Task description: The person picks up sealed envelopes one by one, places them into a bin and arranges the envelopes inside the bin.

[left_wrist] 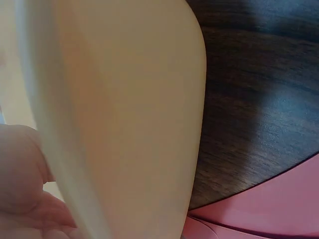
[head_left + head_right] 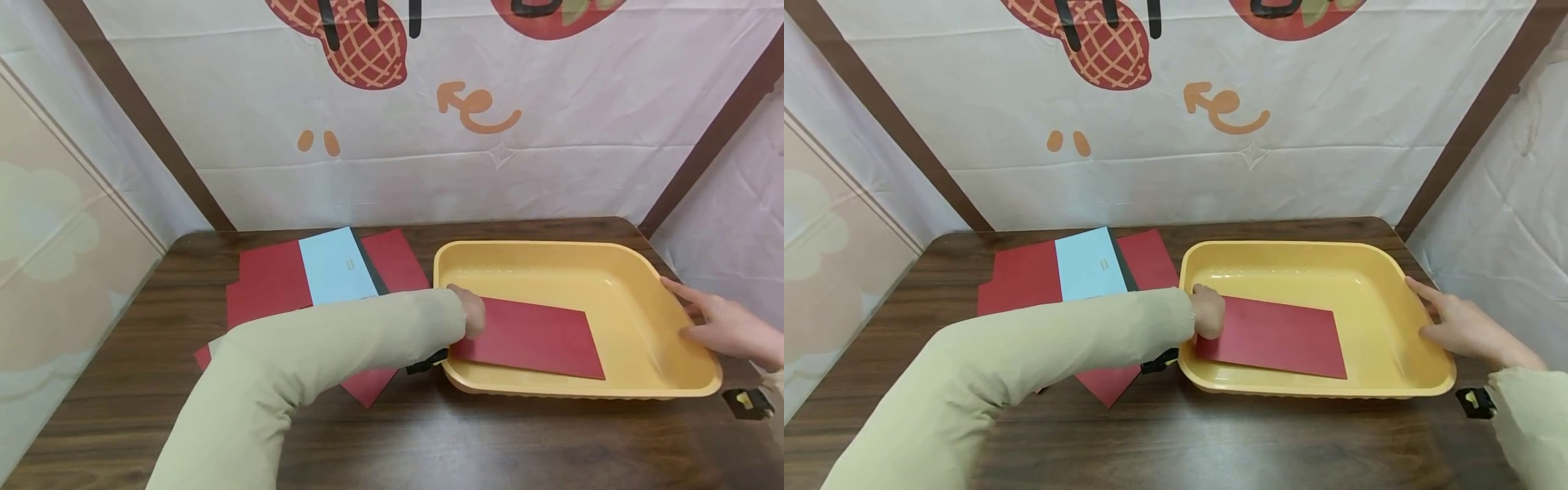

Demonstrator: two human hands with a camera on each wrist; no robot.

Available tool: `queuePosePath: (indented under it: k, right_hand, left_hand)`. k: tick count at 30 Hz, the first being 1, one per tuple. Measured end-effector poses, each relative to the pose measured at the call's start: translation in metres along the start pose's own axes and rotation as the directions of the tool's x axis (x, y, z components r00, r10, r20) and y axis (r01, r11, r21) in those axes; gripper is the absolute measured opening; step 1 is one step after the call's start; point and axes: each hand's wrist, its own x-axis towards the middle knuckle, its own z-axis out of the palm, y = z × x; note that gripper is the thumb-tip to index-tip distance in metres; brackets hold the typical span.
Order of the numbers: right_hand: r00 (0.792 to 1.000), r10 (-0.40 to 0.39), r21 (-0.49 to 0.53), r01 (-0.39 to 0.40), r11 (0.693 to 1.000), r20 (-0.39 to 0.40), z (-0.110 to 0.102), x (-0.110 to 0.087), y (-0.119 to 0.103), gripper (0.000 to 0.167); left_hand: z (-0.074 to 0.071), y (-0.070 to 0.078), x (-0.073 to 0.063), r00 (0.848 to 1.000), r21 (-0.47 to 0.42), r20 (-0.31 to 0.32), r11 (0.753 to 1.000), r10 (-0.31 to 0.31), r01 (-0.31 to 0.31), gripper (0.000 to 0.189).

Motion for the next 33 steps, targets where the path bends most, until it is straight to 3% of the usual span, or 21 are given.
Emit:
queuePosePath:
  k: [8,13,15,18,20,24,29,33]
  right_hand:
    - [1.0,-0.002,-0.002,0.002,1.0,-0.002,-0.002,0.001,-0.003,0.09]
    - [1.0,0.002,0.002,-0.002,1.0,-0.002,-0.001,0.0,-0.002,0.09]
    - [1.0,0.001,0.002,-0.001,1.0,-0.005,-0.001,0.0,-0.002,0.09]
    - [1.0,-0.001,0.004,0.001,1.0,-0.006,-0.001,0.0,-0.001,0.09]
    - [1.0,0.004,0.007,-0.004,1.0,-0.003,0.0,0.0,-0.002,0.09]
    - [1.0,0.009,0.014,-0.009,1.0,0.002,0.001,-0.001,-0.001,0.089]
    - [1.0,-0.01,0.004,0.01,1.0,-0.007,0.002,-0.001,0.0,0.09]
    - [0.999,-0.031,-0.014,0.03,0.999,-0.023,0.002,0.0,0.001,0.088]
  left_hand:
    - [0.001,0.002,-0.001,0.999,-0.07,-0.002,0.996,-0.054,0.054,0.036]
    - [0.005,0.003,0.005,0.999,0.133,-0.041,0.991,0.018,-0.013,0.023]
    - [0.007,0.003,0.008,0.997,0.171,-0.065,0.985,0.036,-0.024,0.022]
    - [0.012,0.001,0.012,0.995,0.054,-0.101,0.999,-0.002,0.007,0.026]
    - [0.015,-0.001,0.011,0.992,-0.096,-0.122,0.995,-0.034,0.022,0.035]
    - [0.02,-0.009,0.01,0.985,-0.309,-0.172,0.951,-0.031,-0.024,0.05]
    - [0.023,-0.02,0.007,0.969,-0.431,-0.245,0.895,0.007,-0.116,0.046]
    - [0.028,-0.026,0.006,0.946,-0.506,-0.324,0.842,0.013,-0.185,0.042]
